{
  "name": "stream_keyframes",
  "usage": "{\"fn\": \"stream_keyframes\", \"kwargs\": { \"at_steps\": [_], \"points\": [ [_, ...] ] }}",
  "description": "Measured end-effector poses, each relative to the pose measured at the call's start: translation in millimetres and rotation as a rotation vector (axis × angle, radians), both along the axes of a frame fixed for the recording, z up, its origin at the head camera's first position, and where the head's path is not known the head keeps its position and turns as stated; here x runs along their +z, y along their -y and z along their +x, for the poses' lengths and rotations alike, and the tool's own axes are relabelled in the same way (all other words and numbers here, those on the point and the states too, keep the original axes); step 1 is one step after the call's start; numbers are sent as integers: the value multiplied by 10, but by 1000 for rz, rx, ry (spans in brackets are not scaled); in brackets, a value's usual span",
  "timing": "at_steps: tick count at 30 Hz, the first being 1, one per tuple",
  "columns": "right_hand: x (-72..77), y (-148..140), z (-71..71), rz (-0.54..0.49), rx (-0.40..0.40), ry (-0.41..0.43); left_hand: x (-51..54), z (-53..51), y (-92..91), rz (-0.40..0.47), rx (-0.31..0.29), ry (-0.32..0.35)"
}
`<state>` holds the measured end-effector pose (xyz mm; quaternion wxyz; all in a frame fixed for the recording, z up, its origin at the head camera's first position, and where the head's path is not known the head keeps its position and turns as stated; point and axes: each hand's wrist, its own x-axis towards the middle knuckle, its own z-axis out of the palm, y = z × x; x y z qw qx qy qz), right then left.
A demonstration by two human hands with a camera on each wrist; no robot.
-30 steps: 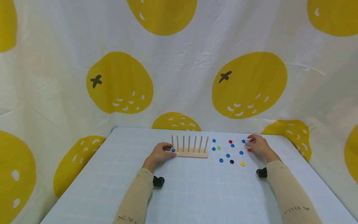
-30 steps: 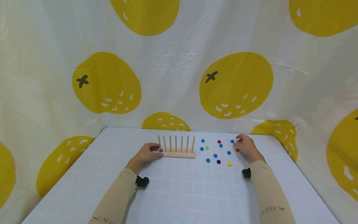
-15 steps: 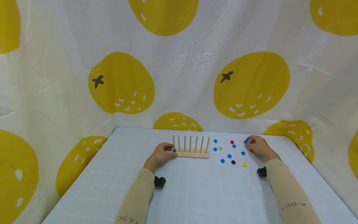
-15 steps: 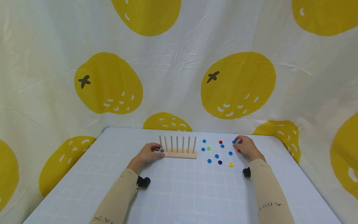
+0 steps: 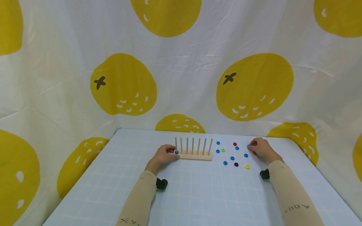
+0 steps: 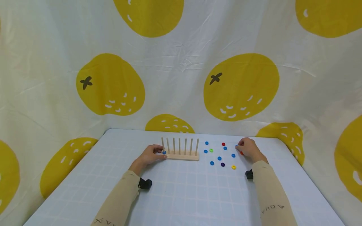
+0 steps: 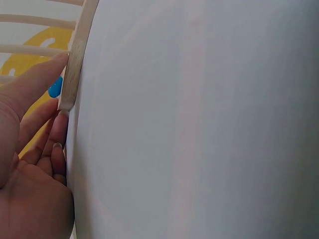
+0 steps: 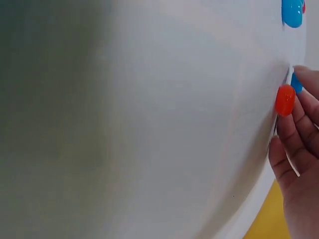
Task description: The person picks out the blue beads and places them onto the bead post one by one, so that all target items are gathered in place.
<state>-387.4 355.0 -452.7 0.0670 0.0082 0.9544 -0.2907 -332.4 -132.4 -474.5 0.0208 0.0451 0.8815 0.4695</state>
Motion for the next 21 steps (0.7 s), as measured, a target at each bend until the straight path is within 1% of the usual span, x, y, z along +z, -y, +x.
{"fn": "stream_keyframes", "kwargs": {
  "at_steps": [5,9,12,17,21],
  "points": [
    [23,-13,46,-12,-30,-30,1,9,-10,-3,6,12],
    [51,-2,80,-44,-33,-57,6,7,-4,1,15,24],
    [84,19,107,-45,-7,-105,0,-4,1,-4,15,23],
    [163,80,185,-33,46,-215,-10,-14,4,-7,12,15],
    [233,145,234,-39,66,-249,-6,-12,7,-2,8,16]
  ]
}}
